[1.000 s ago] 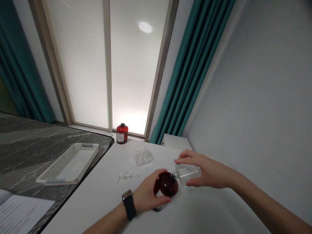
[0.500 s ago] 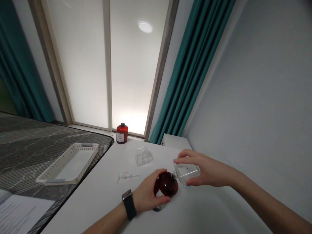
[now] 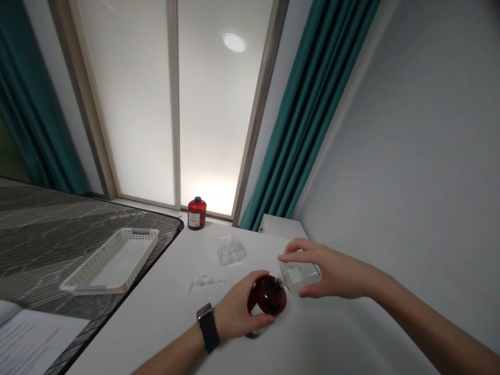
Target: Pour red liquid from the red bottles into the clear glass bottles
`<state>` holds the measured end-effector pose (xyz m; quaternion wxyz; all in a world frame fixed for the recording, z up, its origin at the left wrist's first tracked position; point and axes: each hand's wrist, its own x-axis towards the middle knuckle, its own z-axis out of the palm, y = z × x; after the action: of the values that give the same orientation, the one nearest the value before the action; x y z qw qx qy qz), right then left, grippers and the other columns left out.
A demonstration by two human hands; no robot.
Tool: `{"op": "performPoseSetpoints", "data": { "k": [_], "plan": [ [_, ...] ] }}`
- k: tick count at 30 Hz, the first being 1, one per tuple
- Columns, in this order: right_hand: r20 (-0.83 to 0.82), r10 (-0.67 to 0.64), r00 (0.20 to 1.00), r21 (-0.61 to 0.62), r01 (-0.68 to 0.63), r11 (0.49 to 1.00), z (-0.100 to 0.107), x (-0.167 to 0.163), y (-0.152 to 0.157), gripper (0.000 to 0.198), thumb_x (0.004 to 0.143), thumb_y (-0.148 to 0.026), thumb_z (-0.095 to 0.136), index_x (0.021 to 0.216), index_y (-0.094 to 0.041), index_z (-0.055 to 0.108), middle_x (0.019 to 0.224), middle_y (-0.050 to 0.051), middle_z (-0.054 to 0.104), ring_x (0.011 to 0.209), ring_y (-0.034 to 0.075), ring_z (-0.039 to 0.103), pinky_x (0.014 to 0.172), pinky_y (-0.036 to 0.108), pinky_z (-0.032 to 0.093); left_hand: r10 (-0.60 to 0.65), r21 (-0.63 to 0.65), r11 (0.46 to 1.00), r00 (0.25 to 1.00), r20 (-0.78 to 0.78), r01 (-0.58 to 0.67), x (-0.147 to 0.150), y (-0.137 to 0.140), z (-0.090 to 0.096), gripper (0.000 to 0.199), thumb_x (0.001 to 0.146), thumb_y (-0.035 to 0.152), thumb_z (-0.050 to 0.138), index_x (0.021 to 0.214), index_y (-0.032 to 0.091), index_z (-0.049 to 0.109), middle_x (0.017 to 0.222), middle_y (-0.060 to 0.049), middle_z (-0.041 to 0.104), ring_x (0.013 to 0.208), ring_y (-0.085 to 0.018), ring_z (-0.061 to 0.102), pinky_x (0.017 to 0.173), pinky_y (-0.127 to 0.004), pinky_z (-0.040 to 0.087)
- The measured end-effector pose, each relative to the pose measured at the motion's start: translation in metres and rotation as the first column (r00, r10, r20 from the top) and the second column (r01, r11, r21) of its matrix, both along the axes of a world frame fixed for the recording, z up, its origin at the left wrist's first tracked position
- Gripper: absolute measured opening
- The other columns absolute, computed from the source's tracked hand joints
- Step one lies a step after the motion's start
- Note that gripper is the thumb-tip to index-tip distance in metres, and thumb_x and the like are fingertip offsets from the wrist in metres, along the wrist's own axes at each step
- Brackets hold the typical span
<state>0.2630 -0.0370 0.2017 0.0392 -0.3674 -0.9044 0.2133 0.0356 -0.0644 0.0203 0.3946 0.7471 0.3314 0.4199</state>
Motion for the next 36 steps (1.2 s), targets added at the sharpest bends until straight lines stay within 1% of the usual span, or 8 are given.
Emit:
{"op": "performPoseSetpoints", "data": {
  "k": [11,22,28,33,36],
  "plan": [
    [0.033,0.003,0.999,0.011,-0.003,1.0,0.003,-0.003,0.0,0.065,0.071,-0.035,0.082,0.132,-0.03,0.062,0.132,0.006,0.055,0.122,0.028,0.054,0.109,0.043,0.041,0.004,0.005,1.0,1.0,-0.003,-0.004,0.0,-0.001,0.002,0.078,0.065,0.023,0.081,0.134,0.02,0.044,0.131,-0.01,0.058,0.118,-0.03,0.057,0.105,-0.042,0.042],
    [0.076,0.006,0.997,0.011,-0.007,1.0,0.008,-0.01,-0.002,0.066,0.07,-0.033,0.081,0.133,-0.027,0.061,0.132,0.007,0.055,0.123,0.028,0.053,0.109,0.042,0.04,-0.002,0.008,1.0,1.0,-0.002,0.002,0.0,0.0,-0.003,0.079,0.066,0.026,0.081,0.135,0.02,0.043,0.132,-0.011,0.058,0.119,-0.029,0.056,0.105,-0.042,0.042],
    [0.099,0.009,0.995,0.011,-0.01,1.0,0.011,-0.012,-0.003,0.066,0.071,-0.033,0.08,0.134,-0.025,0.06,0.133,0.008,0.054,0.123,0.027,0.052,0.11,0.041,0.039,-0.002,0.003,1.0,1.0,-0.002,0.002,0.0,-0.001,0.001,0.078,0.066,0.025,0.081,0.134,0.02,0.043,0.133,-0.01,0.058,0.119,-0.029,0.056,0.106,-0.041,0.042],
    [0.085,0.001,0.996,0.013,-0.002,1.0,0.008,-0.011,-0.003,0.066,0.071,-0.032,0.081,0.133,-0.025,0.061,0.133,0.008,0.055,0.123,0.027,0.052,0.11,0.042,0.04,-0.001,0.003,1.0,1.0,0.006,0.001,0.0,-0.001,0.004,0.076,0.067,0.026,0.079,0.134,0.02,0.044,0.131,-0.011,0.059,0.118,-0.03,0.057,0.105,-0.043,0.043],
    [0.054,-0.019,0.998,0.019,0.018,1.0,0.003,-0.006,-0.003,0.065,0.072,-0.035,0.08,0.134,-0.028,0.06,0.134,0.007,0.054,0.123,0.029,0.052,0.11,0.044,0.04,-0.001,0.0,1.0,1.0,0.008,0.001,0.0,-0.001,0.004,0.075,0.067,0.027,0.079,0.134,0.02,0.045,0.131,-0.011,0.059,0.117,-0.031,0.057,0.105,-0.044,0.043]
  ]
}}
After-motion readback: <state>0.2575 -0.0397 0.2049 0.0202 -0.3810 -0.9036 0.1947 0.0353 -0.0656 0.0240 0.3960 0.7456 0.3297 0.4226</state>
